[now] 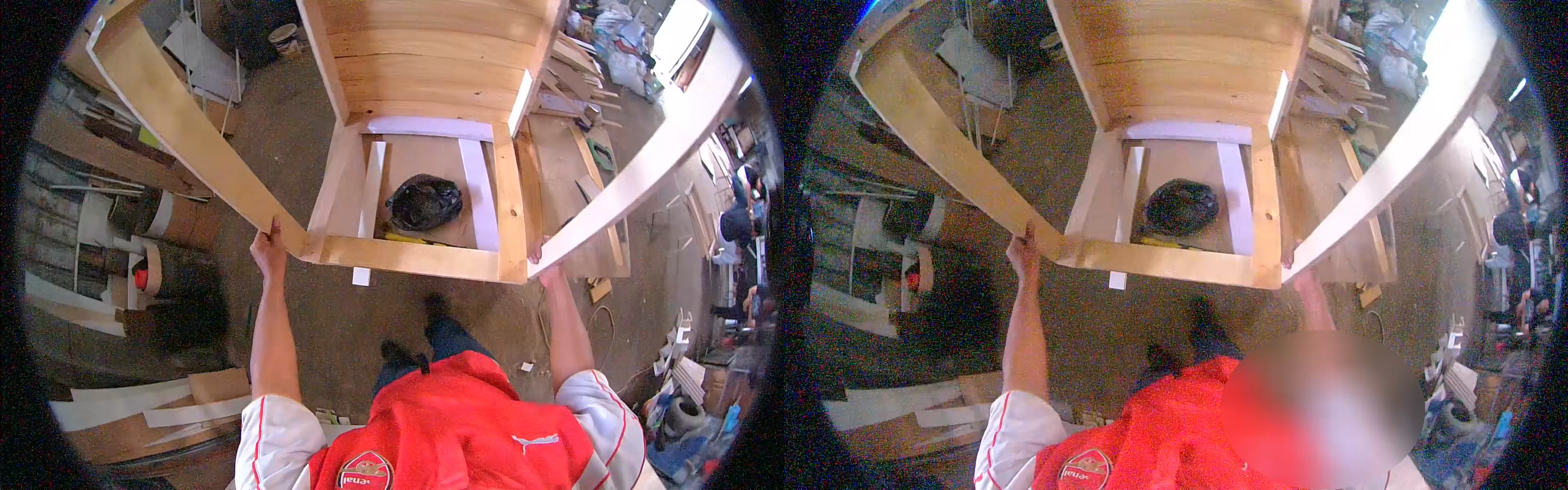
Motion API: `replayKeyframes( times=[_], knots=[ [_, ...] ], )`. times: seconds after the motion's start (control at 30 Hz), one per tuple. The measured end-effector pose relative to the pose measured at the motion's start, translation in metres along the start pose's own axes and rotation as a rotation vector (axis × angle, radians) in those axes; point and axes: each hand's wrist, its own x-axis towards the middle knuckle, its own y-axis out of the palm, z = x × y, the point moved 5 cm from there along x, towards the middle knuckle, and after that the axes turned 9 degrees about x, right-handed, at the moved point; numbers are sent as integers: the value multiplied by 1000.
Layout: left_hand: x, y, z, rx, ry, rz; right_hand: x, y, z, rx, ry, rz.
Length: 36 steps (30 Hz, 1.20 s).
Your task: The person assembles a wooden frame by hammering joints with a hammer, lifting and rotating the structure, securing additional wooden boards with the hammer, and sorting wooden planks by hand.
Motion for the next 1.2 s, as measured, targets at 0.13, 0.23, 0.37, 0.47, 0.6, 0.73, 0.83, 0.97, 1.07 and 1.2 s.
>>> replayKeyframes(
  times=[0.13,0.23,0.37,0.47,0.6,0.73,0.83,0.97,1.07,1.2],
  knots=[
    [-2,3,4,-4,74,-27,5,10,7,10,-11,44],
    [-9,1,3,21,107,-59,7,4,8,45,4,14],
    [-11,1,1,-15,162,-134,2,27,16,-50,-10,96],
    [-14,2,5,-44,202,-88,-1,36,16,-124,35,240],
    [-9,0,6,-43,170,-69,-12,50,23,-160,57,212],
    [-5,-2,7,-37,206,-34,-13,49,27,-174,27,104],
    [-6,-3,12,-33,325,-74,-6,20,19,-95,38,-87],
    [9,-20,-5,-85,349,-82,-12,49,37,-49,47,-183],
    [17,-20,-3,-70,363,-126,-24,72,48,18,-78,-249],
    [28,-40,-16,-81,438,-164,-49,103,74,-100,-399,-208]
  ],
)
